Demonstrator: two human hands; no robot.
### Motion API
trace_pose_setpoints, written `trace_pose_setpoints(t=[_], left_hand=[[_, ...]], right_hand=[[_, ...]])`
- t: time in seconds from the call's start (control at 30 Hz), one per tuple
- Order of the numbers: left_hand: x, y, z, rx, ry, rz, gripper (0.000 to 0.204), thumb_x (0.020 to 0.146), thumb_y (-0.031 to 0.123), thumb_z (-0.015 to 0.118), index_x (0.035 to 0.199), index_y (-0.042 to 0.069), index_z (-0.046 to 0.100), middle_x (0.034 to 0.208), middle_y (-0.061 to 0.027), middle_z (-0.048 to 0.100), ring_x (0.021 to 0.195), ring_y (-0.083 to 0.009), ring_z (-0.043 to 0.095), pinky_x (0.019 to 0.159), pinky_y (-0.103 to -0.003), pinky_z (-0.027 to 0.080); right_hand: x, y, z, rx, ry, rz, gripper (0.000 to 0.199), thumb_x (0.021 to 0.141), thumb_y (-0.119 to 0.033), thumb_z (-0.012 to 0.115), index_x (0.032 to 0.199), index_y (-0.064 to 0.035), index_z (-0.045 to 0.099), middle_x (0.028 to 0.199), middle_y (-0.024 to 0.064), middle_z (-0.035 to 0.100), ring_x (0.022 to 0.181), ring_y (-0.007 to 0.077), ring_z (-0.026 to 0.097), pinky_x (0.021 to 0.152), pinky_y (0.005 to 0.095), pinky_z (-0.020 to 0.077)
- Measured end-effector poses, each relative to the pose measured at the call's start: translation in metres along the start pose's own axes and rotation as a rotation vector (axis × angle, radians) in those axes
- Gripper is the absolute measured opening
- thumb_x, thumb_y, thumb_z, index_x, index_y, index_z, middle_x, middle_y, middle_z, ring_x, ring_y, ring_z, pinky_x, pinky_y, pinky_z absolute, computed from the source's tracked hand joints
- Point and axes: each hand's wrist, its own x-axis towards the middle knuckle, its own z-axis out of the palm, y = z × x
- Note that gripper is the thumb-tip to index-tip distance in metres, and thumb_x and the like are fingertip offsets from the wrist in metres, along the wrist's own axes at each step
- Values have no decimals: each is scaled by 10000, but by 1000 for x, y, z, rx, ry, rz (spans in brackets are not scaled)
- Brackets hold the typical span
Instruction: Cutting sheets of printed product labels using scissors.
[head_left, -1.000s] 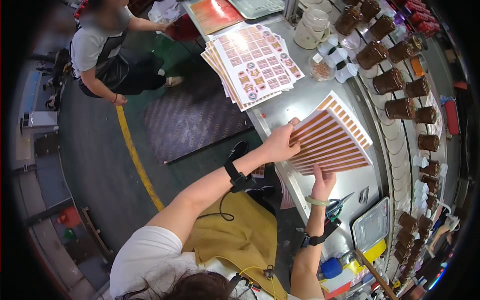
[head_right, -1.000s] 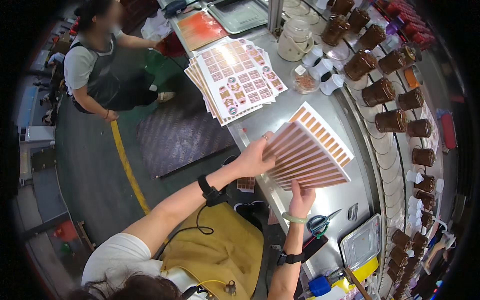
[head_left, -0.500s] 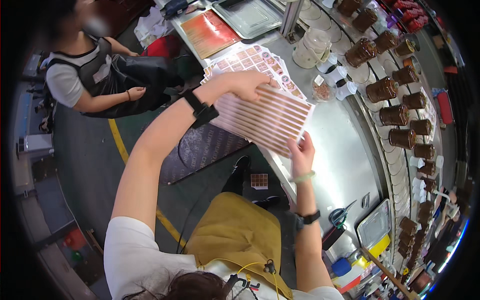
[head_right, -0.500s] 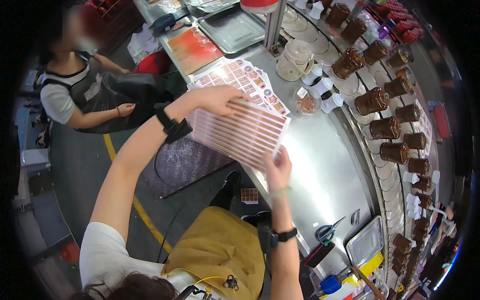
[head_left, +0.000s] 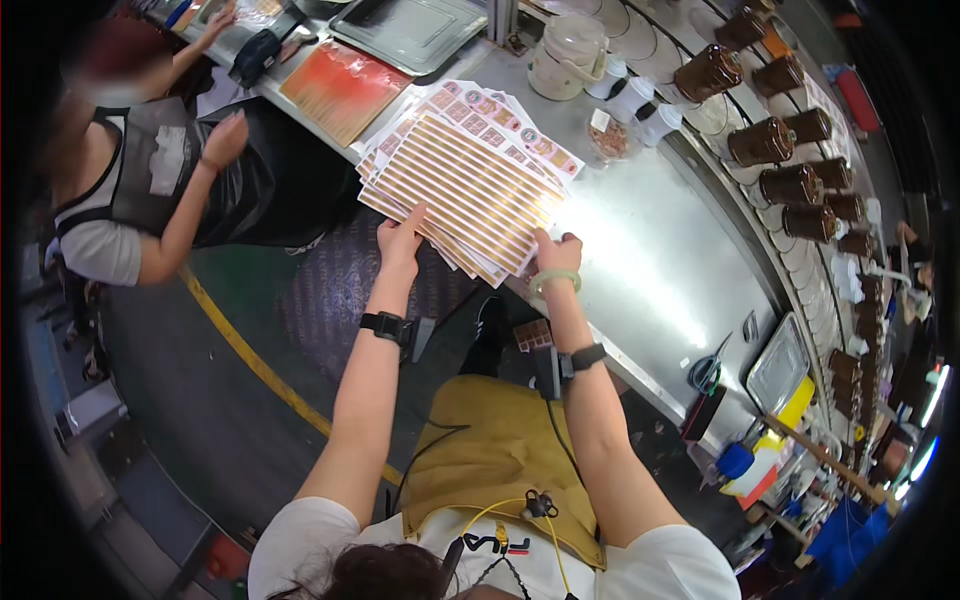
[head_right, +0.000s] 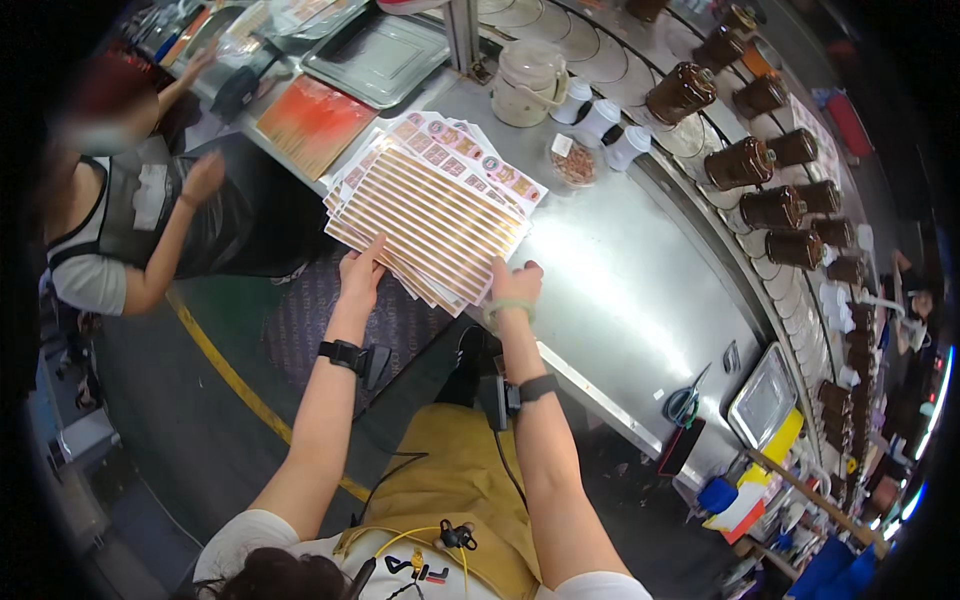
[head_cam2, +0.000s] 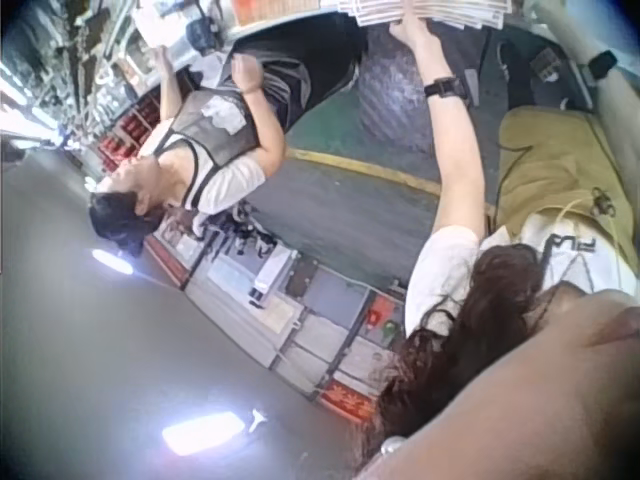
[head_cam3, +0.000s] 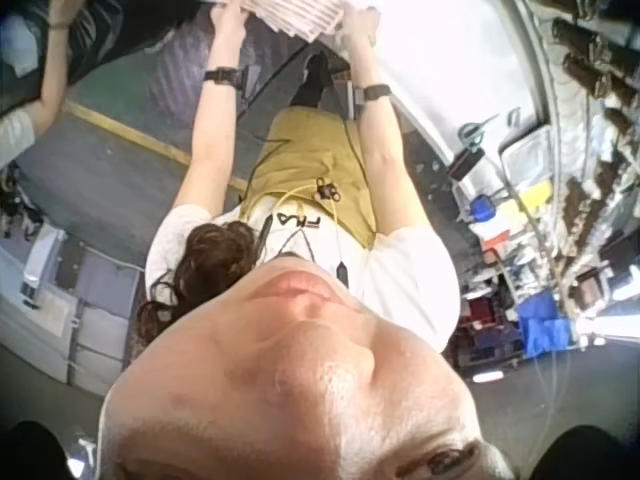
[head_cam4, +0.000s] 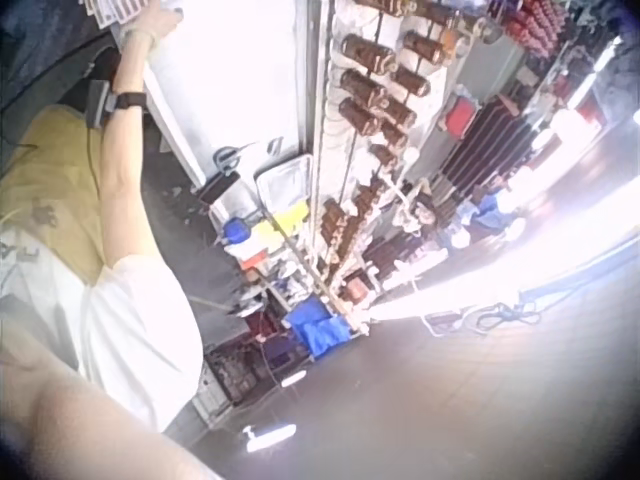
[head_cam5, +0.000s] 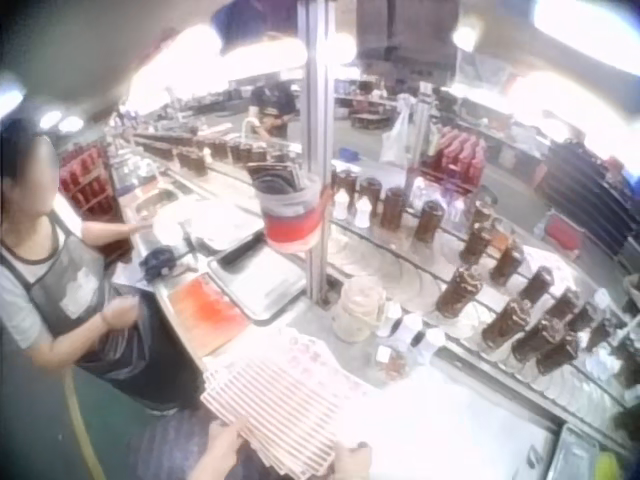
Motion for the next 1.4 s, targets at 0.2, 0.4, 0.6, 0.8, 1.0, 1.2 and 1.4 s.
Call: trace_pose_setpoints(t=[0.2,0.4,0.6,0.8,1.0,1.2,1.4], left_hand=[[14,6,38,59,136,-157,493,766,108,787,1182,-19,555,1082,-97,632,990,-229,624,829,-348,517],[47,8,22,-41,-39,-215,462,802,82,740,1215,3,547,1096,-96,623,1011,-232,607,853,-366,512],[28,25,60,36,73,-71,464,800,42,731,1198,-81,528,1129,-127,612,997,-237,624,846,-359,506],[38,26,80,143,117,-25,467,795,12,727,1203,-103,534,1148,-143,617,993,-228,629,837,-336,509],[58,11,47,-107,76,-98,383,869,6,650,1229,-33,525,1119,-119,617,981,-233,622,850,-349,534],[33,3,48,-25,23,135,510,853,-25,652,1317,-10,441,1214,-136,570,1057,-223,593,881,-334,504],[-46,18,35,-146,-76,-198,473,905,70,616,1335,29,423,1236,-117,563,1113,-231,567,951,-358,476]], right_hand=[[27,0,39,215,-231,197,739,669,-304,750,1185,153,485,1083,287,618,953,333,647,829,380,504],[15,-13,39,477,-384,345,436,721,-144,759,1067,40,568,952,141,645,767,264,665,608,374,560],[7,-37,19,773,-445,520,474,768,-183,758,1148,26,567,1046,138,637,888,254,653,761,377,551],[26,-42,25,993,-565,538,495,767,-156,763,1160,66,559,1075,137,641,915,230,650,801,362,544],[10,-65,28,1160,-755,414,411,849,-116,666,1211,22,528,1130,148,631,996,245,645,850,370,555],[15,-33,29,1079,-746,330,435,881,-82,610,1280,25,472,1191,158,599,1028,263,631,886,381,544],[-23,-15,-27,1107,-723,317,498,880,-45,588,1340,30,413,1241,169,568,1067,289,615,901,407,533]])
